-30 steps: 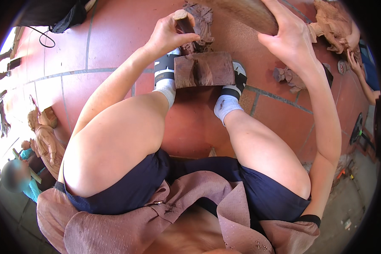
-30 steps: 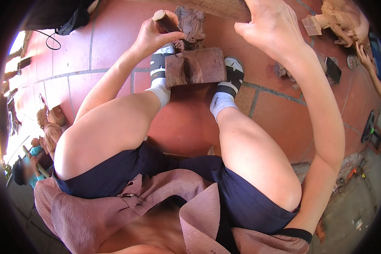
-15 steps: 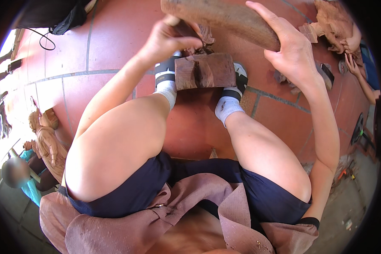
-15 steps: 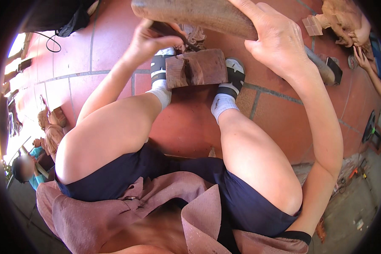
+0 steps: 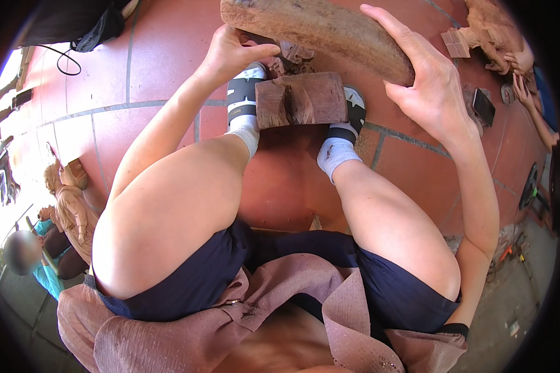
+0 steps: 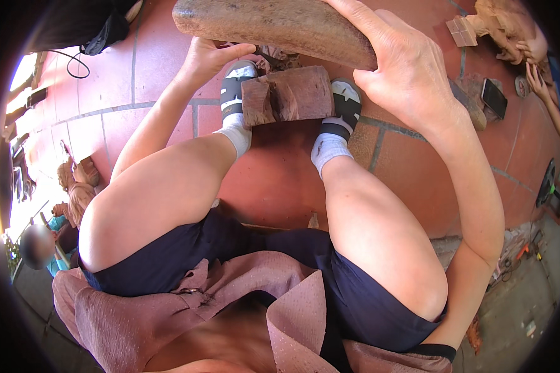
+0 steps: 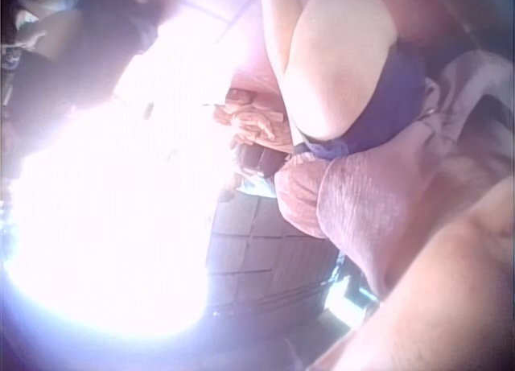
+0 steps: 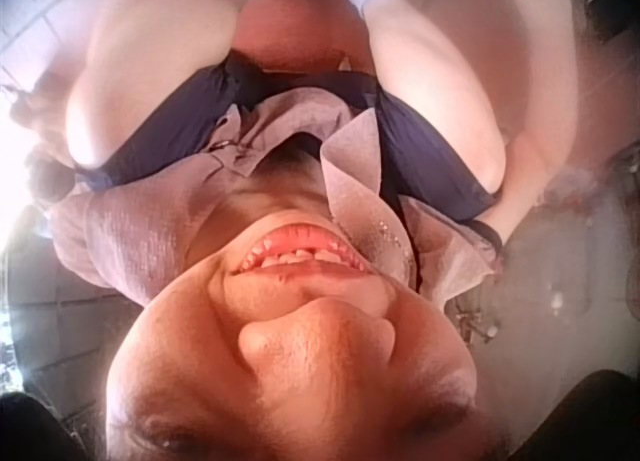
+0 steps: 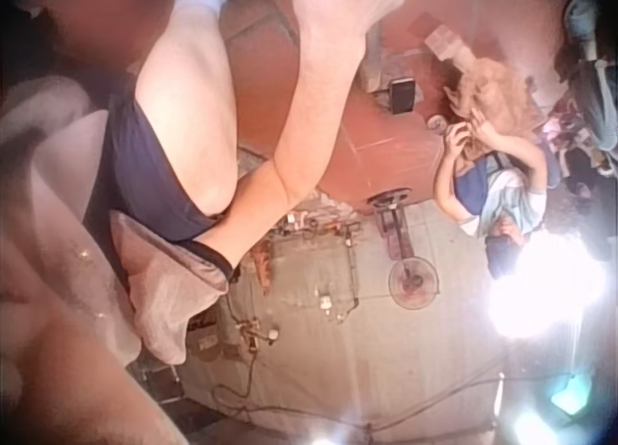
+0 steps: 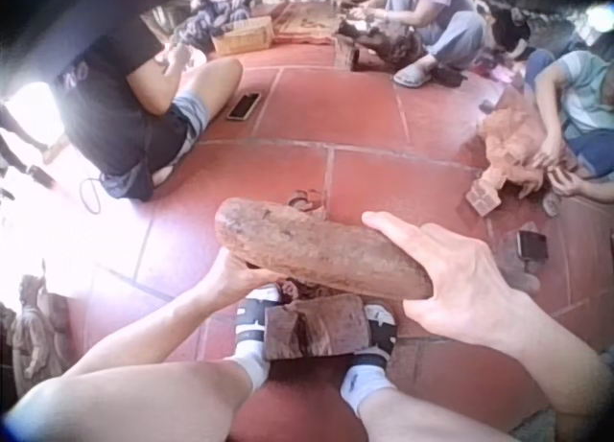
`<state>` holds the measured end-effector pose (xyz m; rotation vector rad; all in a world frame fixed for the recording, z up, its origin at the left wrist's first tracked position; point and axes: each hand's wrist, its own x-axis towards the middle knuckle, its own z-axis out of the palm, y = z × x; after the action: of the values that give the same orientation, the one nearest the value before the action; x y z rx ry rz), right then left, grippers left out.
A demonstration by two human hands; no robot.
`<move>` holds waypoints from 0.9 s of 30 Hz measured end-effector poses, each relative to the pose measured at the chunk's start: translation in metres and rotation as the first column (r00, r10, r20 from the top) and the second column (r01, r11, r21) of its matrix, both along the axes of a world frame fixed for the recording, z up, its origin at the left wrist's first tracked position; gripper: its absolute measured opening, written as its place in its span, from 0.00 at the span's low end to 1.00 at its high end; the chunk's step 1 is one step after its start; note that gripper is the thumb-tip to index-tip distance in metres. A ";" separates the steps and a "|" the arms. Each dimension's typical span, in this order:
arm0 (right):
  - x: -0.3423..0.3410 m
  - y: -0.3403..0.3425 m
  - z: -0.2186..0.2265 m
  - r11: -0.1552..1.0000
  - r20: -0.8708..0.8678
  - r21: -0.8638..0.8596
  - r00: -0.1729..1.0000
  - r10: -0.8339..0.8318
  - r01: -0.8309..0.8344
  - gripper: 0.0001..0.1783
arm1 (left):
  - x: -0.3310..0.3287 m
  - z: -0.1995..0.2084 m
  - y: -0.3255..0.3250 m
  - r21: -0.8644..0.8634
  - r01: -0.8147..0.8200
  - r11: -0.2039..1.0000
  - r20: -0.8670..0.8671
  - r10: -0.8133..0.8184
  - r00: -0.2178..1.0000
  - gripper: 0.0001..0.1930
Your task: The person sits on the floor and carves a piece of wood using a chisel and a wooden mallet. They repeatedly strike the chisel to shape the wood, occasionally adjusting the piece and removing wood shavings.
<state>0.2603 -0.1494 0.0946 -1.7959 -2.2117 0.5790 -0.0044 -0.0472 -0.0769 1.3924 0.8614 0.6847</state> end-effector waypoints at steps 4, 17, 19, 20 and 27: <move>-0.003 0.000 -0.001 0.986 -0.090 0.161 0.995 0.053 -0.038 0.45 | 0.002 0.003 0.001 0.070 0.017 0.997 -0.072 -0.012 0.997 0.15; 0.004 0.008 -0.012 0.971 -0.284 0.229 0.959 -0.001 0.069 0.47 | 0.010 0.008 -0.005 0.257 0.027 0.966 -0.025 -0.021 0.999 0.14; 0.005 0.008 -0.015 0.972 -0.236 0.230 0.972 0.010 0.046 0.47 | 0.014 0.007 -0.006 0.259 0.047 0.965 -0.055 -0.033 0.998 0.15; 0.007 0.009 -0.016 0.975 -0.193 0.223 0.981 0.026 0.018 0.48 | 0.015 0.007 -0.006 0.259 0.056 0.964 -0.070 -0.039 0.997 0.15; 0.002 0.010 0.001 0.978 0.197 0.179 0.978 0.072 -0.108 0.49 | 0.025 0.002 -0.004 0.293 0.133 0.947 -0.243 -0.060 0.968 0.15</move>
<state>0.2627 -0.1395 0.0956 -1.7239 -2.3913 0.2115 0.0206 -0.0509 -0.0745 1.8118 0.8864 0.6051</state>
